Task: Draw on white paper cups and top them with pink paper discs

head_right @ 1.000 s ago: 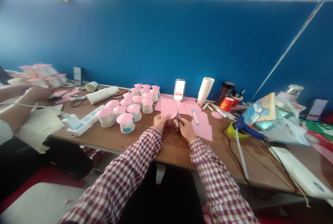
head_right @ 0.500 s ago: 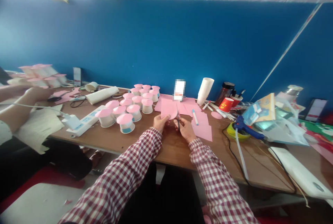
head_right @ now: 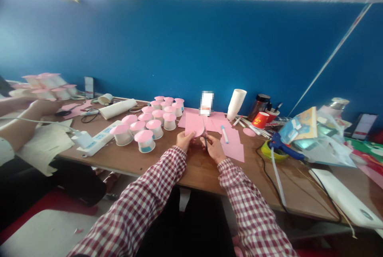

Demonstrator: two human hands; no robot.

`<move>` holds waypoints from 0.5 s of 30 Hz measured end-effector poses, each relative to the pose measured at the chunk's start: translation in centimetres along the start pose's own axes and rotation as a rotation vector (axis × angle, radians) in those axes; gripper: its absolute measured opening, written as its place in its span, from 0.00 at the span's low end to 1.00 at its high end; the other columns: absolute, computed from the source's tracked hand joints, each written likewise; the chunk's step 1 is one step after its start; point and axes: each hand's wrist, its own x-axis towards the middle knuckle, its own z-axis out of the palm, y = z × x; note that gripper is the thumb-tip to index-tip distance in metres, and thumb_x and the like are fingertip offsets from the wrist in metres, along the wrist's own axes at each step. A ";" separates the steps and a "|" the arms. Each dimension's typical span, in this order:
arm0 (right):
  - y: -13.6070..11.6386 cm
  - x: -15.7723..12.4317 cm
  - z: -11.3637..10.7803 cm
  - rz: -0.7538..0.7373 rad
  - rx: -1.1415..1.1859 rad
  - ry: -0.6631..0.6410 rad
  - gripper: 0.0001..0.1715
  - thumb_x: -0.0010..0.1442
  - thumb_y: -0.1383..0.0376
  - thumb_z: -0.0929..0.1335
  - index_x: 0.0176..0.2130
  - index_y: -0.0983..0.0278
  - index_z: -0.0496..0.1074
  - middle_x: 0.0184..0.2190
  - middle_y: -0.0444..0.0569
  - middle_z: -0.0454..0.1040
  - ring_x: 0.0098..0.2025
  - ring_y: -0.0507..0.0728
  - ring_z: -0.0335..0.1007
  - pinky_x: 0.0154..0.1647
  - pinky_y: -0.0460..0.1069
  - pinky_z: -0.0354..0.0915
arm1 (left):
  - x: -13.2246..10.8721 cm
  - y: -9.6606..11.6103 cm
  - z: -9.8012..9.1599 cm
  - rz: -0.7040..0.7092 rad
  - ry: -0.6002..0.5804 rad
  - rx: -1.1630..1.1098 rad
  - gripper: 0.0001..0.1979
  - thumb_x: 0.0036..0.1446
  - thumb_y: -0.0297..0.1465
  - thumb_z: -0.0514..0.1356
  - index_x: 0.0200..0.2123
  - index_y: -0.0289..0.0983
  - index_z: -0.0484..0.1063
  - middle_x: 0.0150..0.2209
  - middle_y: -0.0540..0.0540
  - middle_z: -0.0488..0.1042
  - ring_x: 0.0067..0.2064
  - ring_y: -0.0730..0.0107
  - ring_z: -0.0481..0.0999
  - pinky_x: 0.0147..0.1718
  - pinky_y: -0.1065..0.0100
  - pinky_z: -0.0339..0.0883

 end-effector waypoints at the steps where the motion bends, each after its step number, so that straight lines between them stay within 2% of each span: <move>1: -0.1 0.0 0.0 0.001 -0.001 0.002 0.32 0.49 0.45 0.69 0.41 0.69 0.75 0.22 0.45 0.70 0.22 0.51 0.65 0.22 0.46 0.63 | 0.0 0.0 0.0 0.007 -0.003 0.003 0.13 0.37 0.31 0.70 0.25 0.28 0.74 0.17 0.48 0.71 0.18 0.77 0.68 0.17 0.75 0.63; 15: -0.5 -0.1 0.1 0.015 -0.008 0.017 0.34 0.47 0.44 0.69 0.41 0.69 0.75 0.20 0.44 0.69 0.21 0.51 0.65 0.22 0.46 0.64 | 0.3 -0.4 -0.1 0.035 -0.010 0.030 0.13 0.39 0.33 0.69 0.25 0.29 0.73 0.17 0.48 0.71 0.18 0.77 0.68 0.17 0.74 0.63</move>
